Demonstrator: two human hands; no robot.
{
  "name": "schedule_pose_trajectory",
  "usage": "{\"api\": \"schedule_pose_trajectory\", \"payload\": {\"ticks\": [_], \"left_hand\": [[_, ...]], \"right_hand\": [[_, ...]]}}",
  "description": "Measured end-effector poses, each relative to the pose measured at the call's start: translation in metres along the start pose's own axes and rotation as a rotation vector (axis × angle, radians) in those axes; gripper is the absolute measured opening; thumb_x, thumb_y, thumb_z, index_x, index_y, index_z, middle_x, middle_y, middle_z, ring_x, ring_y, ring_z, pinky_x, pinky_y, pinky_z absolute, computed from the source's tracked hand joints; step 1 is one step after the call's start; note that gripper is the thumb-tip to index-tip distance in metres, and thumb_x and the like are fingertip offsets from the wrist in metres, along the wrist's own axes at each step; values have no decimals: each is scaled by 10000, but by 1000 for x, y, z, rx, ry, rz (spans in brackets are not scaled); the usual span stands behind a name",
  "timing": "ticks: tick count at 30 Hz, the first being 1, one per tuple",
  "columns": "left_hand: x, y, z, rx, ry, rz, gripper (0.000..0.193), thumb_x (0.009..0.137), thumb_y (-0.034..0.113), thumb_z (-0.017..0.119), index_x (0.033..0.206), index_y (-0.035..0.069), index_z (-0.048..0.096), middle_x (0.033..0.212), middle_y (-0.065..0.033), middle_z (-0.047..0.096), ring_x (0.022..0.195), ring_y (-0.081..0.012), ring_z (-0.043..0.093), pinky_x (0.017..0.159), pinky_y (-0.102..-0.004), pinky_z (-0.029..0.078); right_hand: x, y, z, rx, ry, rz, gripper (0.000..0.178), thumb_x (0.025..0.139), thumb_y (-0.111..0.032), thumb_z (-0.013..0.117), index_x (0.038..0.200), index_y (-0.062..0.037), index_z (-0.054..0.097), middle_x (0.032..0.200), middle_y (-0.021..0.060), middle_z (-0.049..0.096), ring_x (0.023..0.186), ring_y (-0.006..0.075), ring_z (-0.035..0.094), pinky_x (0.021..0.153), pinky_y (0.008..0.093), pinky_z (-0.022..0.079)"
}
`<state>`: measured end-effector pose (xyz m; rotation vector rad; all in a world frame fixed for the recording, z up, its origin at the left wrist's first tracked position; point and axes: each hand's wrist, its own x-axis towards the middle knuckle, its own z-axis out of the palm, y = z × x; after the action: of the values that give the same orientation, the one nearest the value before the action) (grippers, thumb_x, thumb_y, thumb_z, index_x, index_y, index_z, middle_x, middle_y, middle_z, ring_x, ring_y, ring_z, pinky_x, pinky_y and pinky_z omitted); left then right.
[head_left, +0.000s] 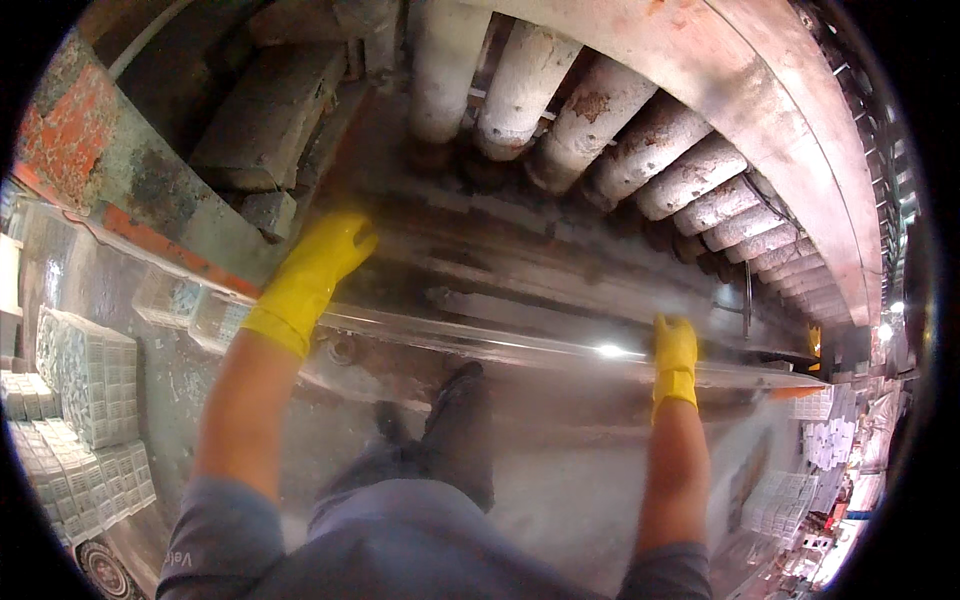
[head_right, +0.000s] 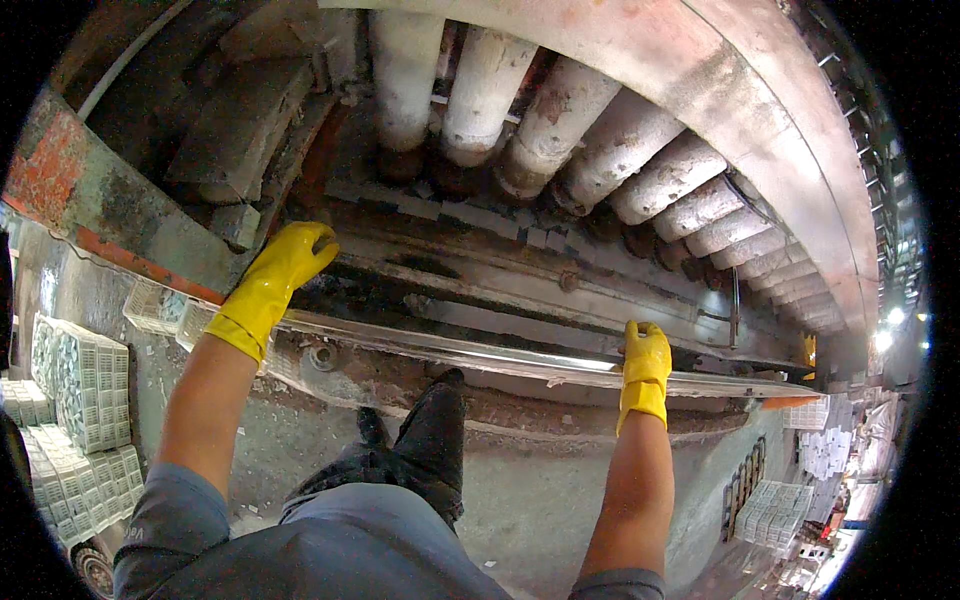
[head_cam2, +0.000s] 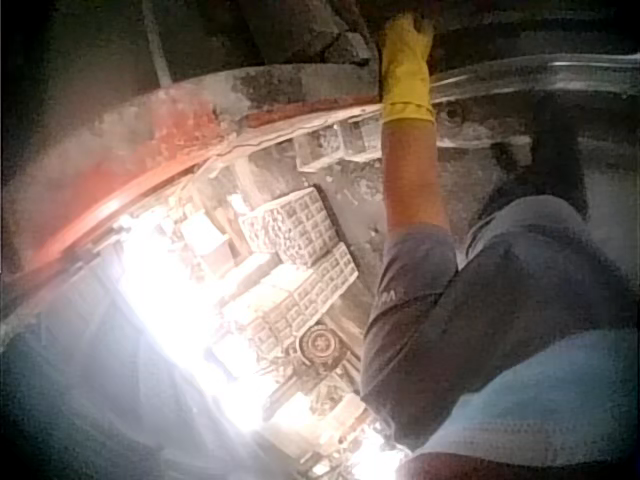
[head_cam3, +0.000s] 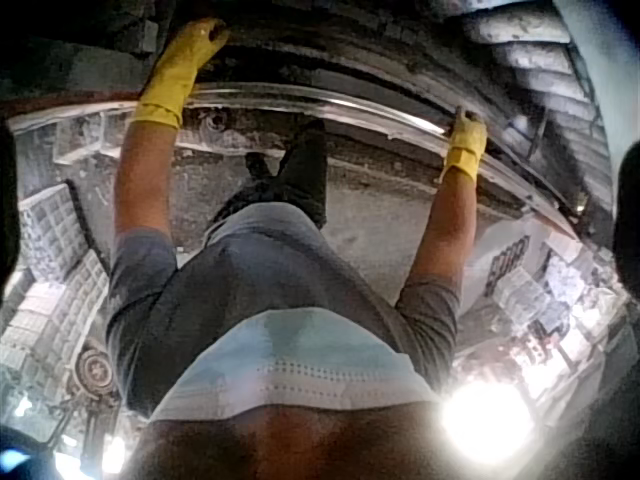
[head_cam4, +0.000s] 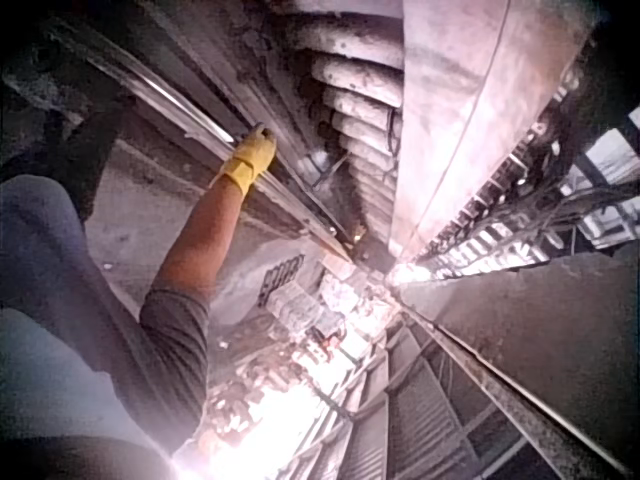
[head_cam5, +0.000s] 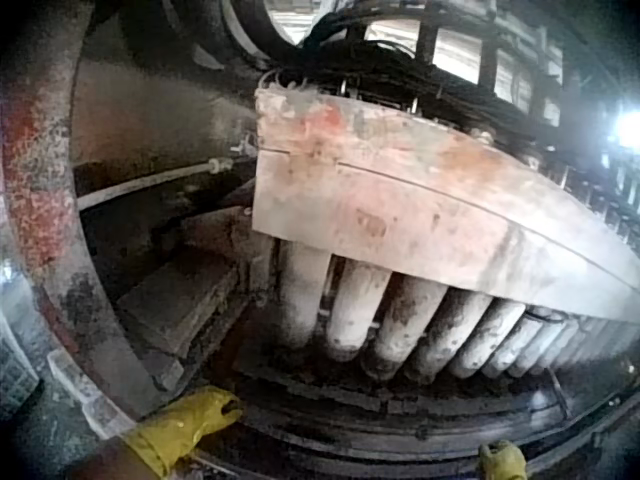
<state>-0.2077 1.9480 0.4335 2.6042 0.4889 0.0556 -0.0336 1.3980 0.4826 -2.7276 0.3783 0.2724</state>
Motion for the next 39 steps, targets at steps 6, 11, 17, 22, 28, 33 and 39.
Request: {"api": "schedule_pose_trajectory", "payload": {"ticks": [6,11,17,22,28,33,39], "left_hand": [[7,-3,2,19,2,12,387,894,304,719,1174,38,712,1223,-208,692,1168,-383,630,1015,-455,489],[11,-1,2,-9,9,9,384,890,291,731,1179,39,710,1219,-205,694,1162,-379,635,1008,-452,495],[21,5,-3,-12,-20,-30,395,885,282,739,1190,32,708,1214,-205,697,1152,-377,644,1015,-445,493],[14,6,-4,-6,-22,-20,413,885,288,741,1207,32,704,1232,-205,691,1171,-376,635,1024,-442,490],[-9,12,-3,7,-10,-53,423,886,299,742,1220,42,704,1256,-201,683,1201,-374,620,1047,-442,477],[-13,10,0,0,6,-13,423,888,301,736,1218,38,705,1236,-207,692,1186,-375,632,1036,-440,488],[-7,6,-2,-7,7,-1,413,886,285,731,1201,20,709,1186,-211,712,1126,-380,666,1003,-439,510]], "right_hand": [[-2,-10,-4,36,6,-64,459,952,-417,610,1112,3,705,1080,205,728,942,336,706,792,434,552],[12,-3,-1,14,-10,-67,414,968,-376,628,1172,-20,682,1049,141,742,766,210,754,574,361,626],[15,-17,-5,-62,7,-34,438,961,-412,623,1167,-32,693,1043,152,753,731,196,755,635,339,594],[9,-5,0,4,43,-78,428,956,-415,622,1109,-24,703,880,148,738,693,246,714,648,386,559],[-9,10,2,97,8,-19,408,962,-389,623,1124,-24,705,771,120,720,634,221,685,618,373,535],[-5,24,4,59,19,-27,407,964,-415,644,1141,-55,708,780,103,735,640,185,724,530,343,557],[-8,10,5,64,78,-92,407,964,-407,648,1131,-39,701,836,110,742,673,197,742,516,346,567]]}}
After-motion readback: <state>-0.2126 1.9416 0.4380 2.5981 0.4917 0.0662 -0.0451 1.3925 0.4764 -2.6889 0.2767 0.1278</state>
